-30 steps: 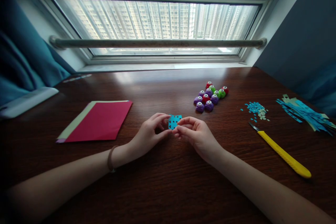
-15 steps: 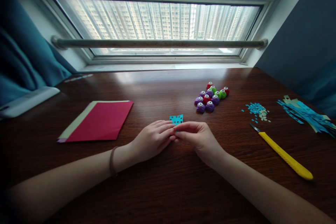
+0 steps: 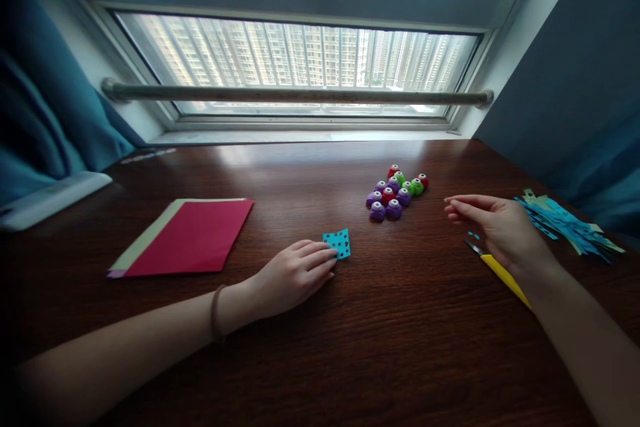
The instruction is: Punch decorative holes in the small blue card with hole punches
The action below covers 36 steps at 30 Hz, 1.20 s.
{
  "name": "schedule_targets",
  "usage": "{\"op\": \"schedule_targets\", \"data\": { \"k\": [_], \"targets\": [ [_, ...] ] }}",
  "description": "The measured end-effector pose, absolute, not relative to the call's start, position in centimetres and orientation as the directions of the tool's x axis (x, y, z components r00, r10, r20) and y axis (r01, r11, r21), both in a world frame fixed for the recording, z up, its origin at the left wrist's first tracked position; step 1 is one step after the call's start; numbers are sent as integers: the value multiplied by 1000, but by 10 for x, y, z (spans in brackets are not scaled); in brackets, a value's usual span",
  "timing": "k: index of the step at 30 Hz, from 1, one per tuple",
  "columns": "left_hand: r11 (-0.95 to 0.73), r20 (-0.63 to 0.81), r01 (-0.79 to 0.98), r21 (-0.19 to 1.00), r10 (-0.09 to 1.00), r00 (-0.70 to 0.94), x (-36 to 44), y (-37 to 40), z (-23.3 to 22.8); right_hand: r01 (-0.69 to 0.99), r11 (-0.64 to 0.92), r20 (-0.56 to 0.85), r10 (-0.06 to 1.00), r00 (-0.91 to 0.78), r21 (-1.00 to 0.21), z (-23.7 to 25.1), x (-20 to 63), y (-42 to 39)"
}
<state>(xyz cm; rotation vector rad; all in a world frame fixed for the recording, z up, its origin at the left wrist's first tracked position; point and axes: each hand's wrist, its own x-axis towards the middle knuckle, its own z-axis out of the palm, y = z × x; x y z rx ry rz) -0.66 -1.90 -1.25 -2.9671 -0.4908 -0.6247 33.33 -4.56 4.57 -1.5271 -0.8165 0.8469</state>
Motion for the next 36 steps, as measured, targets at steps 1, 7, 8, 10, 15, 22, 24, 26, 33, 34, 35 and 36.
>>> {"op": "schedule_targets", "data": {
  "k": [1, 7, 8, 10, 15, 22, 24, 26, 33, 34, 35, 36],
  "targets": [
    [-947, 403, 320, 1, 293, 867, -6, -19, -13, 123, -152, -62, 839, 541, -981, 41, 351, -47],
    [-953, 410, 301, 36, 289, 865, -6, -17, -14, 534, -377, -15, 827, 563, -757, 31, 437, -45],
    [-955, 405, 296, 38, 285, 869, -6, -17, -14, 610, -411, -7, 832, 554, -678, 32, 447, -43],
    [-957, 393, 288, 36, 279, 876, -5, -17, -13, 736, -454, 31, 841, 540, -503, 35, 461, -38],
    [-961, 387, 278, 7, 259, 885, -5, -18, -10, 811, -417, 175, 837, 519, -411, 42, 464, -29],
    [-962, 420, 274, -1, 248, 873, -5, -19, -10, 884, -385, 292, 842, 454, -265, 50, 444, -23],
    [-962, 427, 272, -4, 245, 870, -5, -19, -10, 885, -403, 298, 837, 459, -231, 51, 442, -21],
    [-963, 422, 271, -11, 241, 874, -5, -19, -10, 876, -435, 296, 826, 480, -208, 55, 438, -21],
    [-961, 424, 274, -37, 233, 875, -5, -18, -11, 917, -343, 524, 753, 399, -205, 72, 401, -24],
    [-961, 420, 274, -40, 232, 877, -5, -18, -11, 921, -268, 558, 734, 386, -283, 72, 390, -24],
    [-961, 415, 274, -42, 233, 879, -5, -18, -11, 903, -176, 569, 725, 389, -393, 72, 375, -24],
    [-960, 412, 276, -42, 235, 880, -5, -18, -11, 836, -78, 523, 747, 410, -544, 69, 358, -23]
  ]
}}
